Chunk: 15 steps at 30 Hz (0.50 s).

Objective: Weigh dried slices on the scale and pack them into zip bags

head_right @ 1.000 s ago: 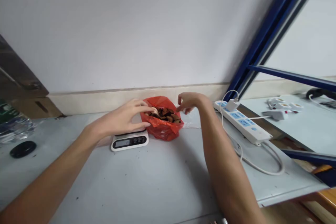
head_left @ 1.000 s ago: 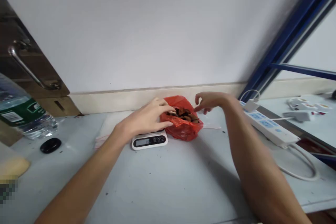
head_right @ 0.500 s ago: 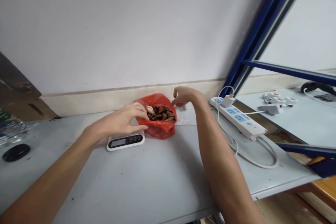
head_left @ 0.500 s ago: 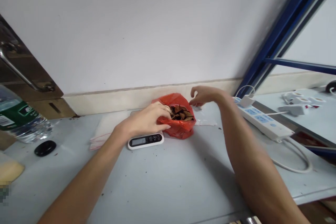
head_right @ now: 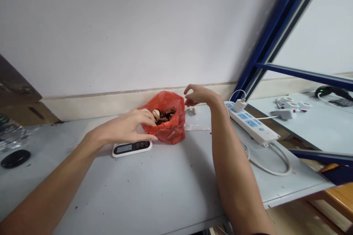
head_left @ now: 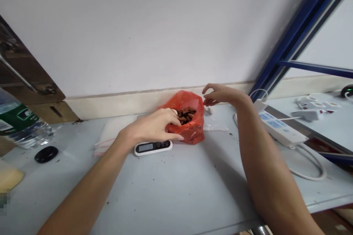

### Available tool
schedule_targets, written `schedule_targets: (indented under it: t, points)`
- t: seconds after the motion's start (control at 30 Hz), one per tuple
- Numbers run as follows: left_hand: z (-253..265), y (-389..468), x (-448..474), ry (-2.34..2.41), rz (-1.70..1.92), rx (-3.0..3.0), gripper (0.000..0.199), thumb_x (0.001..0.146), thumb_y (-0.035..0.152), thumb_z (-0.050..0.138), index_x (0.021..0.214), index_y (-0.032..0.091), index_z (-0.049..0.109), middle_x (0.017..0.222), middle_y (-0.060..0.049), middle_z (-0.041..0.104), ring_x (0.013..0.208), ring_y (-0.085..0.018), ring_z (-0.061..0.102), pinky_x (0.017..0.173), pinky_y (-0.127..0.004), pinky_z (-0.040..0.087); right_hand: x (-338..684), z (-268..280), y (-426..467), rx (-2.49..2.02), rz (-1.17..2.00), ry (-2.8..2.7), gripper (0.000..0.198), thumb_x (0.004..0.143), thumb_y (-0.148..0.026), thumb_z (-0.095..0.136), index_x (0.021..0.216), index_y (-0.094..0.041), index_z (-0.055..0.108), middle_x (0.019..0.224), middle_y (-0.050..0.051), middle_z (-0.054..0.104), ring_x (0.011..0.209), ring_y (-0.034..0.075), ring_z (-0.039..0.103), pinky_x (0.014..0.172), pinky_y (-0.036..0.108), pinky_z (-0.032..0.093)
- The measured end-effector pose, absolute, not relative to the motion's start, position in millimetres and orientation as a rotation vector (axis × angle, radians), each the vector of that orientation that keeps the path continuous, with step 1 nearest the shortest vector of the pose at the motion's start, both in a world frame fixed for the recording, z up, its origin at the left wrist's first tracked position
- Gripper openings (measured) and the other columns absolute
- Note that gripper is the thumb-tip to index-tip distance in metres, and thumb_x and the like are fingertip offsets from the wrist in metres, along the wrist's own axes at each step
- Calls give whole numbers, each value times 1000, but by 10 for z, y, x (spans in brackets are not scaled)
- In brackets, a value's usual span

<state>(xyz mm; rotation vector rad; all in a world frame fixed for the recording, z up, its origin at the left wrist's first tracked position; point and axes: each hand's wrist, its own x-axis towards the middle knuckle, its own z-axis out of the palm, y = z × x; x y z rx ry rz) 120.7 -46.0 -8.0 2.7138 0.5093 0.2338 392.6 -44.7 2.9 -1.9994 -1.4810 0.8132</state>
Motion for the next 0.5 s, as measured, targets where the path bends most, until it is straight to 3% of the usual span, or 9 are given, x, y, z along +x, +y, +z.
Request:
schedule_targets:
  t: [0.2, 0.33, 0.43, 0.5]
  points:
    - [-42, -458, 1215, 538, 366, 2671, 37, 95, 54, 55, 89, 26, 79, 102, -5, 75, 108, -26, 64, 93, -37, 48, 4062, -260, -381, -2559, 746, -1528, 17, 71, -23, 79, 80, -17, 66, 80, 10, 73, 80, 26, 73, 64, 36, 60]
    - [9, -439, 1185, 583, 458, 2688, 37, 98, 50, 51, 93, 27, 80, 105, -3, 77, 108, -24, 65, 96, -37, 48, 4077, -348, -384, -2629, 693, -1577, 11, 68, -15, 77, 66, -17, 66, 72, 9, 71, 80, 26, 73, 66, 33, 58]
    - [64, -423, 1124, 617, 521, 2677, 34, 96, 48, 54, 95, 27, 80, 102, -2, 78, 100, -23, 67, 92, -35, 50, 4147, -241, -416, -2619, 543, -1586, 4, 71, -15, 70, 73, -19, 69, 69, 7, 69, 86, 28, 72, 70, 34, 56]
    - [99, -403, 1066, 668, 596, 2645, 33, 95, 48, 56, 96, 26, 81, 101, -2, 78, 96, -23, 68, 90, -34, 51, 4190, -92, -479, -2523, 334, -1598, 11, 75, -21, 66, 85, -20, 71, 70, 7, 70, 88, 29, 71, 72, 35, 56]
